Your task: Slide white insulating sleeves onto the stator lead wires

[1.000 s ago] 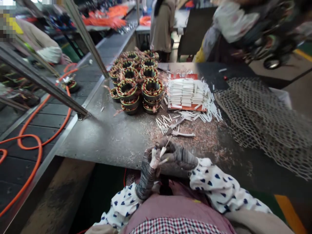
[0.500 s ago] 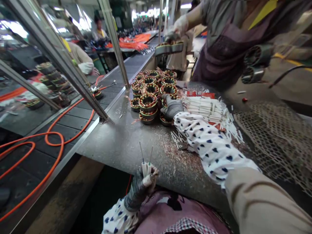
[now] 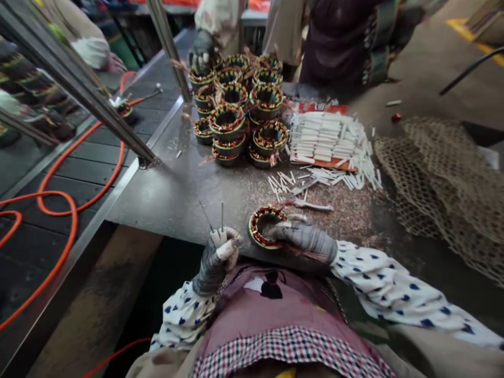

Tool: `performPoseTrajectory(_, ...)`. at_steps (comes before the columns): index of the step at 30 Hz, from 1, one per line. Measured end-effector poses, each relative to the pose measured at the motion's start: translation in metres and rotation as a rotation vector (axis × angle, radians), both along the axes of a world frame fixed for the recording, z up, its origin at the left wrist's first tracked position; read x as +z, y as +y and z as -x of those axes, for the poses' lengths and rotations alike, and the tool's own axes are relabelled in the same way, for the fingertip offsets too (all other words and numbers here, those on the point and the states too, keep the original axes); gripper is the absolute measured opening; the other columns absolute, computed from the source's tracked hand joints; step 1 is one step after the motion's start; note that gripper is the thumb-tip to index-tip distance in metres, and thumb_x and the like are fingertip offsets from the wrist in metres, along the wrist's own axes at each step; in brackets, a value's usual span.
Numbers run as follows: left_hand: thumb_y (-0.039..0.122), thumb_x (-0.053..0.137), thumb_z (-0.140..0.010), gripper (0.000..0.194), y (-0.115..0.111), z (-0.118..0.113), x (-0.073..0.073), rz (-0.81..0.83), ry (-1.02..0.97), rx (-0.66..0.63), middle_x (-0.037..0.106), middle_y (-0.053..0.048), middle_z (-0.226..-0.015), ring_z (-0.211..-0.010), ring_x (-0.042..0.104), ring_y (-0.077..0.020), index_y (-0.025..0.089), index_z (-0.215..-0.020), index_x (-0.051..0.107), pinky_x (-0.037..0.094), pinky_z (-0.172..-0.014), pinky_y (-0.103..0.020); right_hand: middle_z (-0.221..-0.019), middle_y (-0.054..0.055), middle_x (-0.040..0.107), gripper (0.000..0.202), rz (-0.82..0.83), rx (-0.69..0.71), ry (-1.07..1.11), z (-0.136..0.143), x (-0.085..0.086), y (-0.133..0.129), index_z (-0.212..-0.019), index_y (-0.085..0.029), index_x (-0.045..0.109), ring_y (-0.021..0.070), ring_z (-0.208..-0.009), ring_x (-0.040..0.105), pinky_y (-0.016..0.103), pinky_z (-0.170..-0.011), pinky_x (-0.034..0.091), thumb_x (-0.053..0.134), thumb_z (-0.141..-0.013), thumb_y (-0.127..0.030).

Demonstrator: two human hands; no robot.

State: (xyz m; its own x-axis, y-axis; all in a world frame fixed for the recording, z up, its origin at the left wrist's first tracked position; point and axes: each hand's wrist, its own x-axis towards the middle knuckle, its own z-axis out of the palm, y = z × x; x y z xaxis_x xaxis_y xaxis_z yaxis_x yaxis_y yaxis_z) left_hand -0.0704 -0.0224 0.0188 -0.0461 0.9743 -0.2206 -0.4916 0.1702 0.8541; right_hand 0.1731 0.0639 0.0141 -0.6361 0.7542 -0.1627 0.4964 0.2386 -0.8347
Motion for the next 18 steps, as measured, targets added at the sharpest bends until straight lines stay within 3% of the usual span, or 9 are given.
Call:
performPoseTrajectory(2,0.051,0.081,-0.081,0.036,0.001,-0.01,0.002,0.021,0.156,-0.086,0.044,0.008,-0.042,-0.034,0.033,-0.0067,0.019,-0.096,0.075,0.028,-0.036,-0.019,-0.139,0.01,0.069,0.04,-0.19,-0.012,-0.042,-0.021,-0.019,-0.019,-0.123,-0.029,0.078,0.0359,-0.139,0.054,0.063,-0.126,0.028,0.075,-0.086,-0.042)
performPoseTrajectory(3,0.049,0.081,-0.081,0.034,0.003,-0.015,0.004,0.017,0.241,-0.118,0.051,0.005,-0.047,-0.038,0.042,-0.0086,0.019,-0.097,0.078,0.036,-0.04,-0.021,-0.144,0.012,0.065,0.047,-0.238,-0.081,-0.03,-0.026,-0.027,-0.029,-0.127,-0.029,0.076,0.038,-0.142,0.05,0.064,-0.126,0.027,0.078,-0.083,-0.044)
performPoseTrajectory(6,0.041,0.082,-0.077,0.021,0.015,-0.033,0.011,-0.049,0.434,-0.192,0.072,-0.003,-0.074,-0.069,0.067,-0.0176,0.021,-0.086,0.082,0.056,-0.065,-0.027,-0.14,0.011,0.062,0.056,-0.085,-0.443,0.159,-0.024,-0.043,-0.058,-0.127,-0.032,0.073,0.0379,-0.137,0.051,0.058,-0.121,0.039,0.086,-0.075,-0.049)
performPoseTrajectory(8,0.037,0.08,-0.078,0.019,0.026,-0.048,0.012,-0.095,0.487,-0.249,0.076,-0.004,-0.086,-0.082,0.071,-0.0212,0.021,-0.087,0.082,0.058,-0.074,-0.029,-0.13,0.009,0.065,0.041,0.012,-0.705,0.341,-0.015,-0.045,-0.071,-0.119,-0.034,0.072,0.0337,-0.13,0.056,0.054,-0.118,0.043,0.08,-0.082,-0.048)
performPoseTrajectory(11,0.033,0.073,-0.084,0.022,0.042,-0.068,0.007,-0.126,0.58,-0.382,0.078,-0.004,-0.094,-0.09,0.071,-0.0228,0.019,-0.099,0.083,0.058,-0.08,-0.031,-0.115,0.005,0.071,0.028,0.089,-0.962,0.526,-0.01,-0.039,-0.083,-0.111,-0.032,0.069,0.0275,-0.106,0.066,0.05,-0.101,0.055,0.073,-0.088,-0.048)
performPoseTrajectory(14,0.031,0.069,-0.088,0.028,0.052,-0.08,0.001,-0.168,0.722,-0.531,0.079,-0.005,-0.101,-0.096,0.071,-0.0251,0.02,-0.109,0.083,0.056,-0.089,-0.034,-0.1,0.004,0.074,0.032,0.226,-1.031,0.563,-0.019,-0.033,-0.094,-0.102,-0.03,0.07,0.024,-0.086,0.068,0.045,-0.084,0.061,0.082,-0.079,-0.047)
performPoseTrajectory(18,0.029,0.064,-0.091,0.031,0.058,-0.079,0.0,-0.234,0.776,-0.705,0.08,-0.006,-0.104,-0.098,0.072,-0.0261,0.02,-0.114,0.082,0.055,-0.092,-0.035,-0.099,0.007,0.075,0.022,0.159,-0.968,0.454,-0.038,-0.026,-0.094,-0.083,-0.026,0.068,0.0283,-0.103,0.069,0.045,-0.094,0.061,0.084,-0.077,-0.042)
